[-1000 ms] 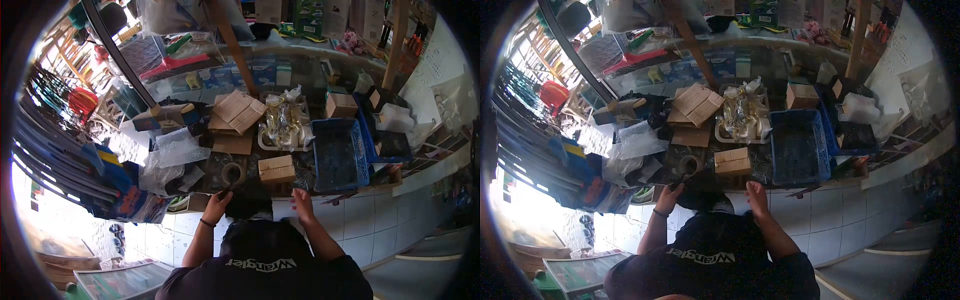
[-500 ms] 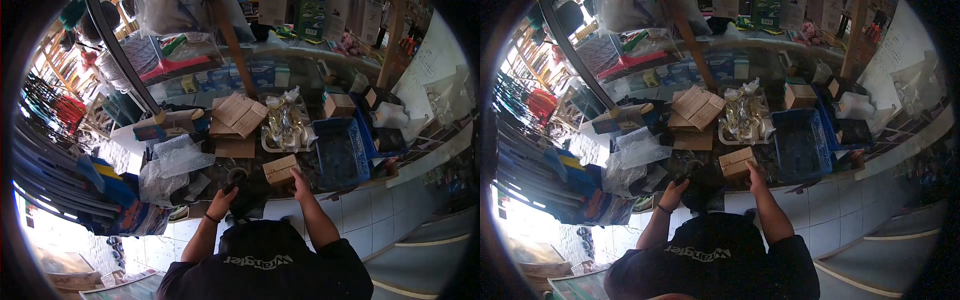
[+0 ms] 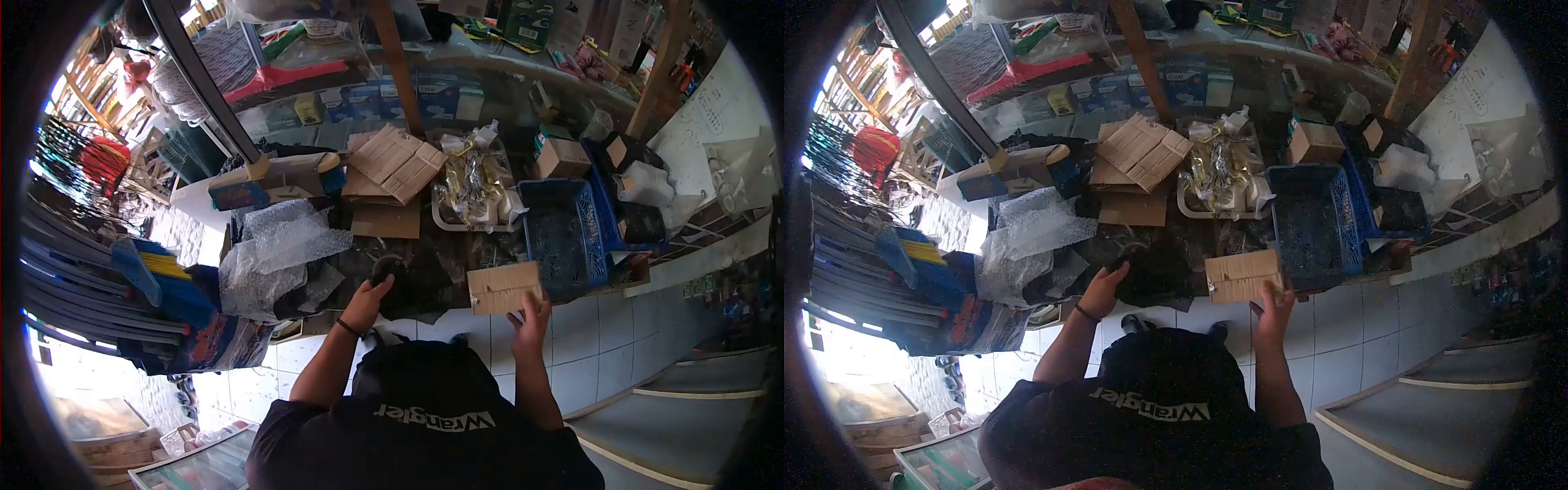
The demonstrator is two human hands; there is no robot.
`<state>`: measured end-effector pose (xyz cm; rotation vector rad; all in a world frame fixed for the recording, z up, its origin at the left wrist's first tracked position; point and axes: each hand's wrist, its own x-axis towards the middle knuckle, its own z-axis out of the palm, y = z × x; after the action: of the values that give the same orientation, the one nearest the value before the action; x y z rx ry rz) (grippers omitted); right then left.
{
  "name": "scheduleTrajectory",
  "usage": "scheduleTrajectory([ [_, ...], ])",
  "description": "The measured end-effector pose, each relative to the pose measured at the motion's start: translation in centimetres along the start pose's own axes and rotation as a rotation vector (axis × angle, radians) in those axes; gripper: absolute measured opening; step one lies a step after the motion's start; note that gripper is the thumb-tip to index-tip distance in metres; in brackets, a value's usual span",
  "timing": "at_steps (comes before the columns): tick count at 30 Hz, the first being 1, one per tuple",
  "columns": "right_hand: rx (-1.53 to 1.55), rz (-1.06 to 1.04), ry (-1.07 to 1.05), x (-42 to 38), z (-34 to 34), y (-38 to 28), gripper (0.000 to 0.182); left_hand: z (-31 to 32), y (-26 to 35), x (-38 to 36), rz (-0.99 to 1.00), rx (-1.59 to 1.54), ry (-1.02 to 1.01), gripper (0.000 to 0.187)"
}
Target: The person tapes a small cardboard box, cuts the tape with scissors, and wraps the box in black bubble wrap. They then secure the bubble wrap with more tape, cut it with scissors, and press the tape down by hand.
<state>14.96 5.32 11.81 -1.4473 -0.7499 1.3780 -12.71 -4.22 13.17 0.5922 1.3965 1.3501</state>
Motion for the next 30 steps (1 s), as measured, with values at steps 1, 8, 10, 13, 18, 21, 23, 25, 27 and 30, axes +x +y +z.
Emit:
scheduleTrajectory([
  [1,0.037,0.019,-0.056,-0.8,-0.4,-1.0,0.057,0.1,0.0,0.2,0.010,0.004,-0.007,0.033],
  [8,0.529,0.293,-0.563,-2.5,-1.1,1.4,0.047,-0.4,-3.1,2.7,0.442,0.925,-0.183,0.038],
  [10,0.470,0.222,-0.641,-3.0,-0.4,3.1,0.052,1.5,-2.6,2.6,0.167,0.551,-0.193,0.039],
  [13,0.333,0.135,-0.727,-3.5,-0.3,3.6,0.052,3.3,-2.7,2.6,-0.282,-0.121,-0.232,0.046],
  [18,0.454,0.240,-0.667,-3.2,-0.9,4.7,0.053,3.9,-3.4,1.6,-0.280,-0.470,-0.372,0.057],
  [21,0.481,0.223,-0.694,-3.3,-1.0,4.0,0.055,4.1,-2.7,0.4,-0.080,-0.353,-0.566,0.076],
  [23,0.513,0.229,-0.713,-2.9,-1.2,4.0,0.057,4.2,-2.4,0.3,-0.045,-0.211,-0.611,0.105],
  [25,0.434,0.169,-0.753,-2.4,-1.4,4.8,0.060,4.3,-2.7,0.3,-0.032,-0.160,-0.645,0.101],
  [27,0.409,0.141,-0.756,-2.3,-1.1,4.9,0.063,4.5,-2.4,0.0,-0.073,-0.168,-0.641,0.101],
  [30,0.420,0.165,-0.716,-2.6,-0.8,5.0,0.068,4.4,-1.9,-0.5,-0.065,-0.139,-0.599,0.099],
])
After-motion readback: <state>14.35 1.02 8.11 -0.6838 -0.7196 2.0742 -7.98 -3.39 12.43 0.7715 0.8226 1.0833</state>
